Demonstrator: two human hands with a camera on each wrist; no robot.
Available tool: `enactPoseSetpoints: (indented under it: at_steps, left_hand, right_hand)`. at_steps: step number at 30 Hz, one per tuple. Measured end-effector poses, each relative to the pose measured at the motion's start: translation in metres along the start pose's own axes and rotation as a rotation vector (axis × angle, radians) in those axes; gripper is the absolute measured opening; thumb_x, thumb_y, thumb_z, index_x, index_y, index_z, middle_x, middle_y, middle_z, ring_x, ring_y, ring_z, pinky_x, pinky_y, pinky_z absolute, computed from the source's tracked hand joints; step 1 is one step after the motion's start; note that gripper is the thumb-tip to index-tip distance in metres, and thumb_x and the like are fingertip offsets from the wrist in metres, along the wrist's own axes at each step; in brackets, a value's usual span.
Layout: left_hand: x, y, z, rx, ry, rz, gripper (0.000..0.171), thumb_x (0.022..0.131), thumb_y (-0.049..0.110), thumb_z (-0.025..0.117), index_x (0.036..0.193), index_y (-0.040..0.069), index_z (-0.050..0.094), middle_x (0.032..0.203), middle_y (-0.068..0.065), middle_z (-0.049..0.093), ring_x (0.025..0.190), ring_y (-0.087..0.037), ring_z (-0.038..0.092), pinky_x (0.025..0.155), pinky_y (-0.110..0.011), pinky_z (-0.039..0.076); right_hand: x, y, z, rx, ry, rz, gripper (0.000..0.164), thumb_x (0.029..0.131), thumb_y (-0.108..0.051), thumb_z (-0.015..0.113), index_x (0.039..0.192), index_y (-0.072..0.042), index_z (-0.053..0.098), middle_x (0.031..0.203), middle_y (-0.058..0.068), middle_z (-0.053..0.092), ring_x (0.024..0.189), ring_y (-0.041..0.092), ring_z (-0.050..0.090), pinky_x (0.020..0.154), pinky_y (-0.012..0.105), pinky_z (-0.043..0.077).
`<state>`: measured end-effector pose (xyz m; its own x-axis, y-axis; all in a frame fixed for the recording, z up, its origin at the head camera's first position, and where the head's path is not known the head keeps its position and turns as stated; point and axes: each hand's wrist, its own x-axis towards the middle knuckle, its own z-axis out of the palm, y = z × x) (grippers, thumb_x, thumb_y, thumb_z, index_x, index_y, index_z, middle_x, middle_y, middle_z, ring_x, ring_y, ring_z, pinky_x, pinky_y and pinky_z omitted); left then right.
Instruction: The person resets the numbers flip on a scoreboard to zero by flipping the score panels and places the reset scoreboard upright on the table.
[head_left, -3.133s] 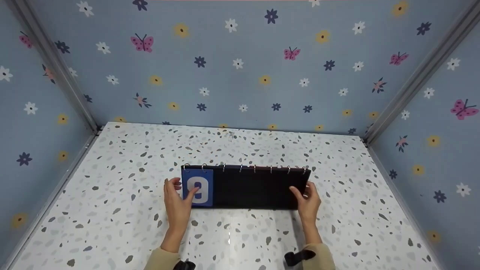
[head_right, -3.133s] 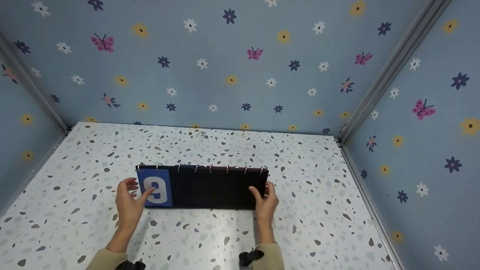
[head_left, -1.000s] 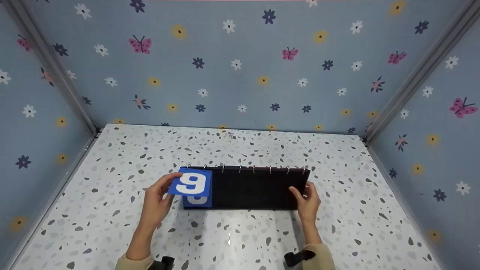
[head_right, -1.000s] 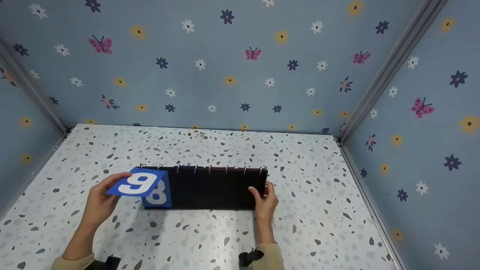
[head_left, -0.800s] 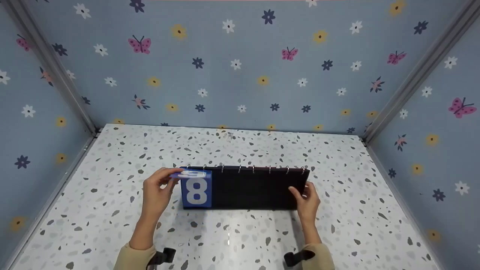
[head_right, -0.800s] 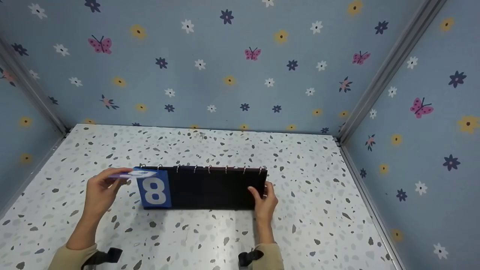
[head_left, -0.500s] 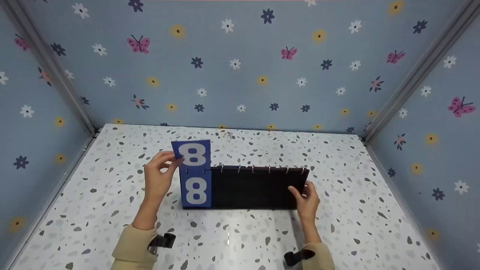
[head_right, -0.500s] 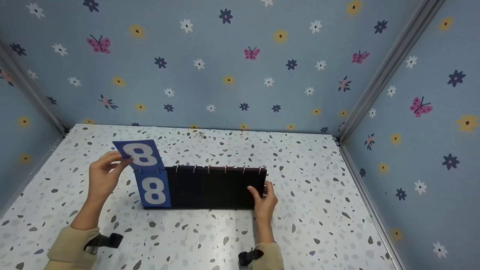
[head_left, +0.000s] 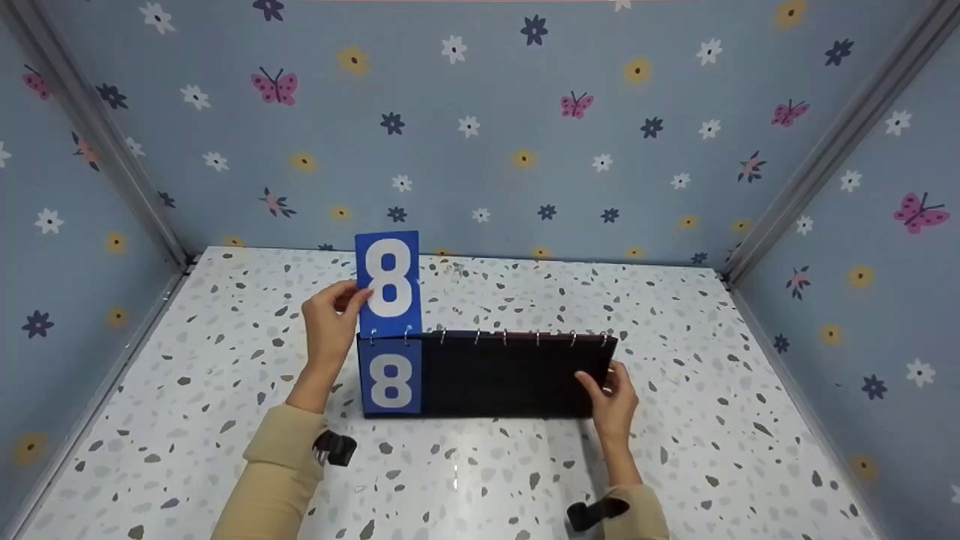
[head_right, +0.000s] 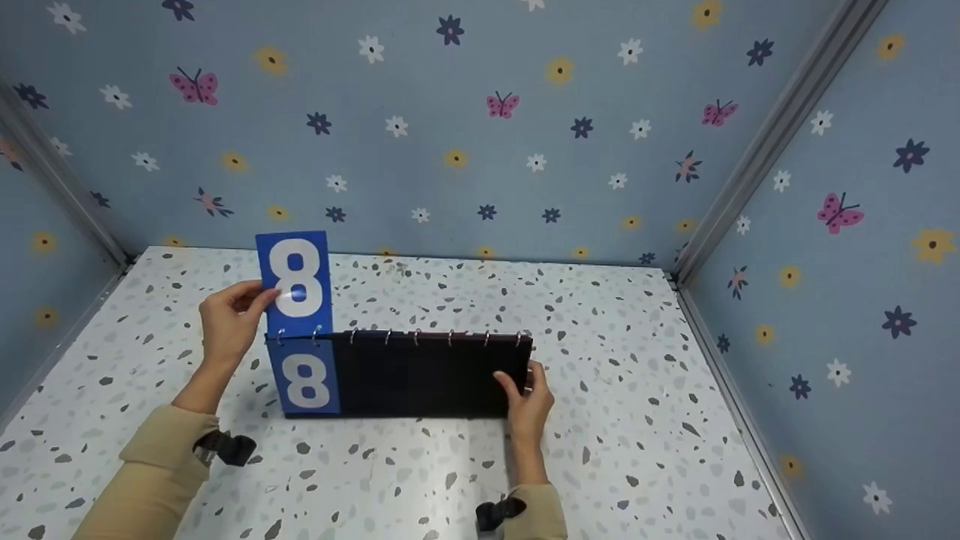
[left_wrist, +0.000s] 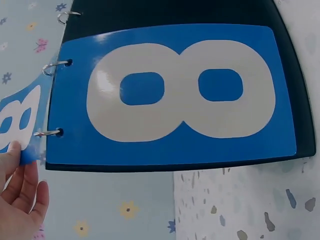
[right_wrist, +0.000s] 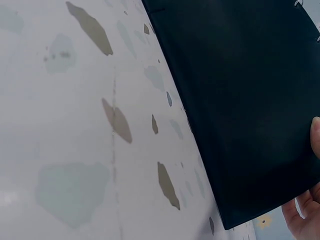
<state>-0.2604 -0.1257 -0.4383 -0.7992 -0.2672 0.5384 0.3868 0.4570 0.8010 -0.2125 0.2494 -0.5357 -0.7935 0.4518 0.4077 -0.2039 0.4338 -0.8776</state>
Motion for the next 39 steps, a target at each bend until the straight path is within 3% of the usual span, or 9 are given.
enactPoseSetpoints:
  at_steps: [8, 13, 21, 29, 34, 39]
  left_hand:
    - [0.006, -0.008, 0.004, 0.095, -0.065, -0.143, 0.022, 0.082, 0.016, 0.064, 0.093, -0.004, 0.066, 0.07, -0.012, 0.06, 0.061, -0.017, 0.049, 0.054, -0.018, 0.036]
    - [0.005, -0.008, 0.004, 0.136, -0.11, -0.187, 0.027, 0.084, 0.022, 0.062, 0.095, -0.003, 0.066, 0.072, -0.012, 0.06, 0.062, -0.018, 0.05, 0.054, -0.021, 0.037]
    - [-0.004, -0.009, -0.002, 0.174, -0.069, -0.082, 0.025, 0.084, 0.02, 0.062, 0.091, -0.003, 0.066, 0.073, -0.011, 0.063, 0.062, -0.019, 0.056, 0.054, -0.028, 0.04]
    - [-0.027, 0.0, -0.008, 0.15, 0.047, 0.009, 0.014, 0.084, 0.01, 0.061, 0.087, -0.003, 0.065, 0.077, -0.012, 0.062, 0.063, -0.02, 0.055, 0.056, -0.031, 0.042]
    - [-0.049, 0.0, -0.01, 0.106, 0.115, 0.019, 0.012, 0.083, 0.008, 0.063, 0.086, -0.004, 0.062, 0.078, -0.012, 0.06, 0.066, -0.021, 0.054, 0.058, -0.035, 0.042]
    - [-0.07, -0.002, -0.01, 0.086, 0.14, -0.019, 0.017, 0.078, 0.008, 0.068, 0.088, -0.004, 0.061, 0.083, -0.012, 0.06, 0.072, -0.02, 0.055, 0.061, -0.031, 0.041]
  right_hand:
    - [0.0, -0.001, 0.001, 0.006, 0.004, 0.012, 0.032, 0.068, -0.011, 0.076, 0.093, -0.002, 0.059, 0.077, 0.013, 0.062, 0.066, 0.013, 0.057, 0.06, 0.018, 0.046]
    - [0.0, -0.001, 0.001, 0.021, -0.003, 0.019, 0.031, 0.068, -0.012, 0.076, 0.092, -0.002, 0.059, 0.077, 0.012, 0.062, 0.067, 0.013, 0.057, 0.061, 0.02, 0.047]
    - [0.0, -0.001, 0.0, 0.012, -0.003, 0.009, 0.031, 0.068, -0.012, 0.076, 0.091, -0.001, 0.058, 0.076, 0.011, 0.062, 0.067, 0.014, 0.058, 0.061, 0.02, 0.047]
    - [-0.001, -0.001, 0.0, 0.007, -0.004, 0.015, 0.032, 0.069, -0.013, 0.076, 0.092, -0.001, 0.058, 0.077, 0.013, 0.062, 0.068, 0.016, 0.058, 0.061, 0.019, 0.046]
    - [-0.001, -0.002, 0.001, 0.011, 0.002, 0.014, 0.032, 0.068, -0.012, 0.076, 0.092, 0.0, 0.058, 0.078, 0.014, 0.062, 0.068, 0.016, 0.058, 0.061, 0.019, 0.046]
    - [-0.001, -0.001, 0.001, 0.024, 0.004, 0.014, 0.031, 0.068, -0.011, 0.076, 0.091, -0.001, 0.058, 0.076, 0.012, 0.062, 0.065, 0.012, 0.057, 0.06, 0.019, 0.046]
